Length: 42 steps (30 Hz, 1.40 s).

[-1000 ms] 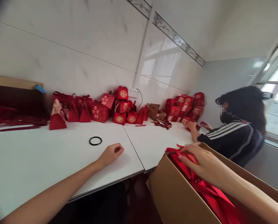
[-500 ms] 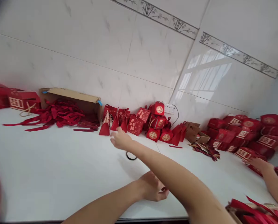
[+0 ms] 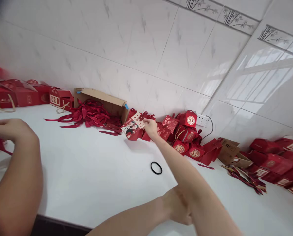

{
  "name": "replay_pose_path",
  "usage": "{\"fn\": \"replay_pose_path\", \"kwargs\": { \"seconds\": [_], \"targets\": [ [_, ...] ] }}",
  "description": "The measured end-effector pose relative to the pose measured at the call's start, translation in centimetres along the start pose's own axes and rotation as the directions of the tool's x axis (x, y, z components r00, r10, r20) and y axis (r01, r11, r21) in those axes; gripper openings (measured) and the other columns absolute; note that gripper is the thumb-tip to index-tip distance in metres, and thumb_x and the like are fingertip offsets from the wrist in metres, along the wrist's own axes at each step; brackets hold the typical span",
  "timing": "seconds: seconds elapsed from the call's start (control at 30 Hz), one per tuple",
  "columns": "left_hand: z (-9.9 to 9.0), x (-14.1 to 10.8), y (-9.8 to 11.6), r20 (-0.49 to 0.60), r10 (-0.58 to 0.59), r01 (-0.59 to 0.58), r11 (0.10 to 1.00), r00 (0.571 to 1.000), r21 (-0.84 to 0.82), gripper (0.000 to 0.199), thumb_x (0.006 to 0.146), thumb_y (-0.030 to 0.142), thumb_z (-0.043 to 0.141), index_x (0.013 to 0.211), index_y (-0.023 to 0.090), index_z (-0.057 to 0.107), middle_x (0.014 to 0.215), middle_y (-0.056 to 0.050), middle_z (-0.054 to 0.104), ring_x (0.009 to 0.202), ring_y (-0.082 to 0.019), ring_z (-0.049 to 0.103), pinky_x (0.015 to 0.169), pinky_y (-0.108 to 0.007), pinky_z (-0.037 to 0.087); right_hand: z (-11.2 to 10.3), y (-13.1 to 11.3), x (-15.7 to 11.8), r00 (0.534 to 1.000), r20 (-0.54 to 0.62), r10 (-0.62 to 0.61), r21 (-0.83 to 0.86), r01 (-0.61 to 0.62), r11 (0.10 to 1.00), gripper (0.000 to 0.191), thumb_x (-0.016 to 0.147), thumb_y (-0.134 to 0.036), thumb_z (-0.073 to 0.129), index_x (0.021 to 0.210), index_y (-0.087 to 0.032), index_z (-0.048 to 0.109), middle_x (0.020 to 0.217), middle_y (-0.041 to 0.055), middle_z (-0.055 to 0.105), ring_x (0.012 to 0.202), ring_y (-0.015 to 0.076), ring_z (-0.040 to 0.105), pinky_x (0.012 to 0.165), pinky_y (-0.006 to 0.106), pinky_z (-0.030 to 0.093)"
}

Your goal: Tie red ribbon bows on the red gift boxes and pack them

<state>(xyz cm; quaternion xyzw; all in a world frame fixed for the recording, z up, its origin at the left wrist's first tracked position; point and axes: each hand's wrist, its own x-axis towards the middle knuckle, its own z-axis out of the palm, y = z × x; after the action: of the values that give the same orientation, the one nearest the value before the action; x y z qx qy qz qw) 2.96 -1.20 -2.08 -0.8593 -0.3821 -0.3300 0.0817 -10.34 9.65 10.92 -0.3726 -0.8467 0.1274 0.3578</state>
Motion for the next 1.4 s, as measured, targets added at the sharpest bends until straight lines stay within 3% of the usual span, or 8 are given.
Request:
{"fn": "replay_pose_path", "kwargs": {
  "seconds": [0.2,0.33,0.53,0.7,0.8,1.0,1.2,1.4],
  "targets": [
    [-0.8,-0.3,0.7,-0.048,0.118,-0.120,0.992,0.992,-0.029,0.017,0.077,0.029,0.047,0.071,0.016,0.058,0.070,-0.002,0.065,0.070,-0.015,0.058,0.059,-0.027,0.041,-13.8,3.8,-8.6,0.971,-0.218,-0.094,-0.055,0.084,0.995,0.021,0.082,-0.023,0.040,0.092,-0.021,0.058,0.105,0.0069,0.065,0.096,0.0209,0.061,0.084,0.037,0.049],
    [-0.9,-1.0,1.4,-0.065,0.190,-0.194,0.979,0.980,-0.063,0.015,0.075,0.027,0.048,0.067,0.017,0.055,0.063,-0.003,0.060,0.061,-0.013,0.055,0.055,-0.026,0.040,-18.2,7.7,-16.7,0.962,-0.237,-0.135,-0.223,0.082,0.971,0.019,0.082,-0.027,0.043,0.100,-0.021,0.047,0.094,0.0090,0.064,0.087,0.0224,0.063,0.077,0.039,0.050],
    [-2.7,-1.7,1.5,-0.253,0.481,-0.525,0.837,0.840,-0.154,0.018,0.079,0.027,0.039,0.080,0.019,0.055,0.070,-0.005,0.059,0.068,-0.015,0.054,0.067,-0.027,0.044,-18.2,12.7,-22.5,0.992,0.093,0.084,-0.247,-0.058,0.967,0.031,0.069,-0.004,0.032,0.090,-0.017,0.051,0.080,0.0055,0.062,0.073,0.0177,0.061,0.069,0.032,0.050],
    [-4.2,-1.0,-0.9,-0.548,-0.099,-0.110,0.935,0.831,-0.336,0.024,0.082,0.025,0.040,0.104,0.018,0.045,0.097,-0.010,0.054,0.095,-0.020,0.051,0.083,-0.037,0.041,-17.6,12.3,-23.1,0.984,0.120,-0.134,0.029,0.132,0.991,0.030,0.069,0.000,0.034,0.086,-0.017,0.052,0.097,0.0090,0.056,0.093,0.0179,0.056,0.079,0.033,0.049],
    [-4.2,-0.4,-1.8,-0.336,-0.421,0.121,0.755,0.842,-0.644,0.033,0.085,0.035,0.039,0.113,0.018,0.040,0.114,-0.012,0.049,0.106,-0.020,0.049,0.087,-0.037,0.040,-17.2,10.9,-23.1,0.968,0.144,-0.208,0.154,0.186,0.970,0.025,0.074,-0.002,0.033,0.079,-0.017,0.053,0.109,0.0115,0.051,0.103,0.0180,0.052,0.080,0.033,0.049],
    [-4.5,-0.2,-0.9,0.260,-0.318,0.381,0.418,0.912,-0.825,0.058,0.069,0.043,0.064,0.117,0.018,0.043,0.105,-0.009,0.061,0.097,-0.022,0.057,0.082,-0.034,0.045,-17.0,10.1,-22.8,0.992,0.111,-0.064,0.347,0.022,0.938,0.027,0.079,-0.016,0.048,0.104,-0.021,0.057,0.121,0.0094,0.047,0.108,0.0188,0.051,0.085,0.035,0.047],
    [-4.9,-0.5,-0.1,0.073,-0.516,0.401,0.562,0.854,-0.723,0.034,0.072,0.043,0.061,0.093,0.017,0.055,0.088,-0.004,0.063,0.081,-0.018,0.060,0.073,-0.030,0.048,-17.7,10.5,-22.4,0.933,0.054,0.355,0.629,-0.308,0.714,0.041,0.089,-0.043,0.031,0.096,-0.013,0.057,0.094,0.0107,0.061,0.080,0.0169,0.061,0.069,0.032,0.049],
    [-5.0,-0.3,-0.2,0.126,-0.482,0.396,0.513,0.867,-0.761,0.036,0.075,0.042,0.057,0.100,0.016,0.053,0.092,-0.005,0.062,0.085,-0.019,0.060,0.074,-0.030,0.049,-17.8,9.1,-22.9,0.985,0.116,0.124,0.296,-0.154,0.943,0.017,0.080,-0.030,0.051,0.082,-0.015,0.059,0.079,0.0026,0.062,0.074,0.0143,0.056,0.068,0.027,0.044]
  ]
}}
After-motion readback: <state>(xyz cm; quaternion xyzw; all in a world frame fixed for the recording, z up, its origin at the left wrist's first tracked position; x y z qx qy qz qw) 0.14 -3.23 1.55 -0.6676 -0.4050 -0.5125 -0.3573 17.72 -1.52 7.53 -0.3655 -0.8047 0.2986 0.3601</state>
